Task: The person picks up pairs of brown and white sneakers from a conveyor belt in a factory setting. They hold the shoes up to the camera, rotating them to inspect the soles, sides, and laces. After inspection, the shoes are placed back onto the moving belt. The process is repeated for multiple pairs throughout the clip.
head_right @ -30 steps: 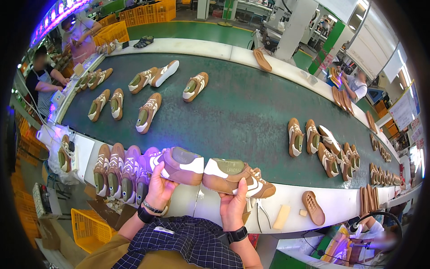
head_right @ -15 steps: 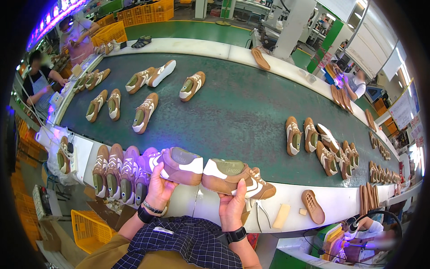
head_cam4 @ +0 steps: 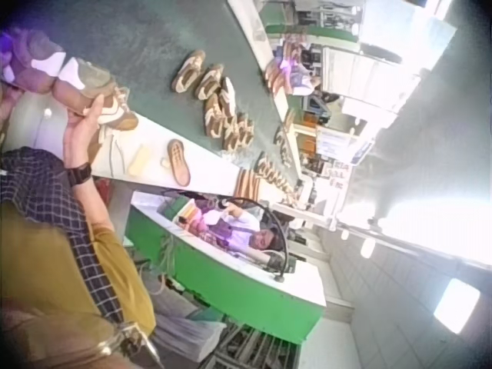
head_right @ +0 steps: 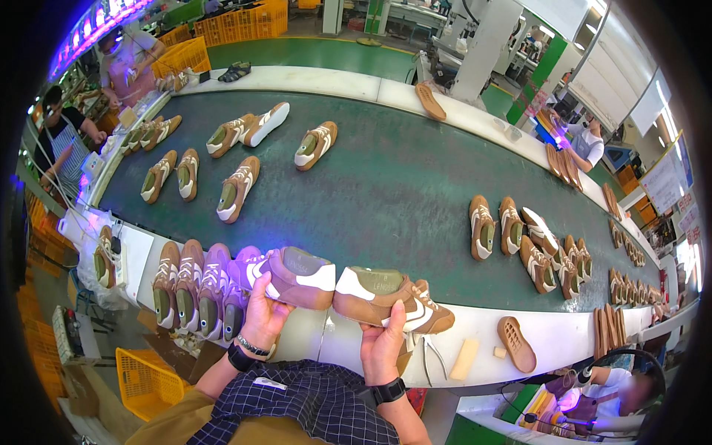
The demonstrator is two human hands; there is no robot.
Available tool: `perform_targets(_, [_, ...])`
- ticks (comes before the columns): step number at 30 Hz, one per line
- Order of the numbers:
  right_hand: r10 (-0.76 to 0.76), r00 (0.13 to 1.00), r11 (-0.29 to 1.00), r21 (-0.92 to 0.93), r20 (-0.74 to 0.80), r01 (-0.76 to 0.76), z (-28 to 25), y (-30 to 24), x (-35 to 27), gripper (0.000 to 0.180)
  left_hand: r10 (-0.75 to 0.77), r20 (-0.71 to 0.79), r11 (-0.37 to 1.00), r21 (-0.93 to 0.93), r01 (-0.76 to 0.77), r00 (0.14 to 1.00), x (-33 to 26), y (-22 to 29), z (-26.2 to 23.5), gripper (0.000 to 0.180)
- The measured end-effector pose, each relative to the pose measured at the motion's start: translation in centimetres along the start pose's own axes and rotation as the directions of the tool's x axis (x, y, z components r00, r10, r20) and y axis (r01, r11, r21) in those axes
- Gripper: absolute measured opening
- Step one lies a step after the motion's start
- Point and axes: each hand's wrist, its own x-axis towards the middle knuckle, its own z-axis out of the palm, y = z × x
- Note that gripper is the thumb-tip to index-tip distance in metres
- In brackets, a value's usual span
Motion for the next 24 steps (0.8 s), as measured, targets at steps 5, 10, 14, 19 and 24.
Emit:
perform_targets(5, [-0.045, 0.996, 0.996, -0.08, 0.075, 0.051, -0.5, -0.7, 0.0, 0.052, 0.073, 0.038, 0.996, 0.048, -0.075, 0.997, -0.4, 0.2, 0.6, 0.038])
perform_targets(10, [-0.086, 0.989, 0.985, -0.136, 0.124, 0.103, -0.3, -1.6, -0.4, 0.052, 0.184, 0.113, 0.974, 0.116, -0.197, 0.976, -1.4, 1.0, 1.7, 0.037])
perform_targets(14, [-0.131, 0.979, 0.977, -0.147, 0.157, 0.154, -0.3, -2.3, -0.6, 0.053, 0.236, 0.191, 0.953, 0.143, -0.265, 0.953, -2.1, 1.3, 2.8, 0.041])
perform_targets(19, [-0.149, 0.977, 0.972, -0.162, 0.152, 0.173, -0.8, -2.7, -0.7, 0.053, 0.269, 0.21, 0.936, 0.174, -0.307, 0.94, -2.5, 1.2, 3.3, 0.041])
perform_targets(24, [-0.151, 0.979, 0.968, -0.179, 0.136, 0.174, -0.8, -3.0, -0.9, 0.056, 0.257, 0.192, 0.939, 0.181, -0.292, 0.947, -2.5, 0.9, 3.3, 0.043])
